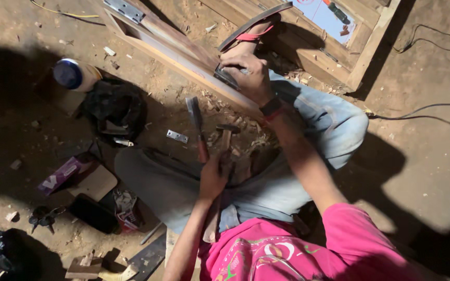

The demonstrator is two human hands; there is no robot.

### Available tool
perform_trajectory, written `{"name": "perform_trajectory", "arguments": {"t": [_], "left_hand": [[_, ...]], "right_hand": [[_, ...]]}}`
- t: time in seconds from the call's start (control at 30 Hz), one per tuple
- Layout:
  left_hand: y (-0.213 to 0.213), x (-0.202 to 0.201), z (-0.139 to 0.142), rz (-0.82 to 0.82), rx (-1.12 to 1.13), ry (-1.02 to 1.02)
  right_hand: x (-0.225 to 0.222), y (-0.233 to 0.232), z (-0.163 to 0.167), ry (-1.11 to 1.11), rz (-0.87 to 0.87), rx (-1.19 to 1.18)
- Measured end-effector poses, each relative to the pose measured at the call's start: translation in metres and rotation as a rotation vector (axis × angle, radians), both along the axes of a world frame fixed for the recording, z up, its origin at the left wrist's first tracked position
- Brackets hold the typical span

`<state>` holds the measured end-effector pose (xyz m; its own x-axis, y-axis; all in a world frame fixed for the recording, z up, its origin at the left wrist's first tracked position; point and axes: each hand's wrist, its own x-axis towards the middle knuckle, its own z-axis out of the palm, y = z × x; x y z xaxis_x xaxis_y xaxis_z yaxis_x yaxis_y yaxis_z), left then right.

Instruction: The person is sitting on the floor, using a chisel and hammer to carve a recess into a wooden plank. They then place a metal hinge into the recess and hammer nails to secure it.

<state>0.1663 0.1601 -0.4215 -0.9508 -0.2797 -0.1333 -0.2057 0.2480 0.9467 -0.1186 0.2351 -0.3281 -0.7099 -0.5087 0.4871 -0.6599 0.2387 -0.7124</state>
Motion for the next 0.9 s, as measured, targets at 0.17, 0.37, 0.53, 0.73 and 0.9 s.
{"name": "perform_trajectory", "arguments": {"t": [0.17, 0.37, 0.53, 0.73, 0.9], "left_hand": [[-0.005, -0.004, -0.004, -0.011, -0.043, -0.138], [-0.008, -0.010, 0.000, -0.031, -0.058, -0.253], [-0.012, -0.006, -0.001, 0.036, -0.122, 0.059], [-0.017, -0.007, -0.016, -0.095, -0.075, -0.305], [-0.017, -0.007, -0.016, -0.032, -0.180, 0.058]], "right_hand": [[-0.004, 0.001, -0.008, -0.072, -0.009, 0.038], [-0.003, -0.004, -0.008, 0.004, -0.042, 0.086], [-0.003, -0.007, -0.013, 0.055, -0.034, 0.061], [0.002, -0.009, -0.013, 0.143, -0.048, 0.077], [0.007, -0.008, -0.007, 0.182, -0.087, 0.055]]}}
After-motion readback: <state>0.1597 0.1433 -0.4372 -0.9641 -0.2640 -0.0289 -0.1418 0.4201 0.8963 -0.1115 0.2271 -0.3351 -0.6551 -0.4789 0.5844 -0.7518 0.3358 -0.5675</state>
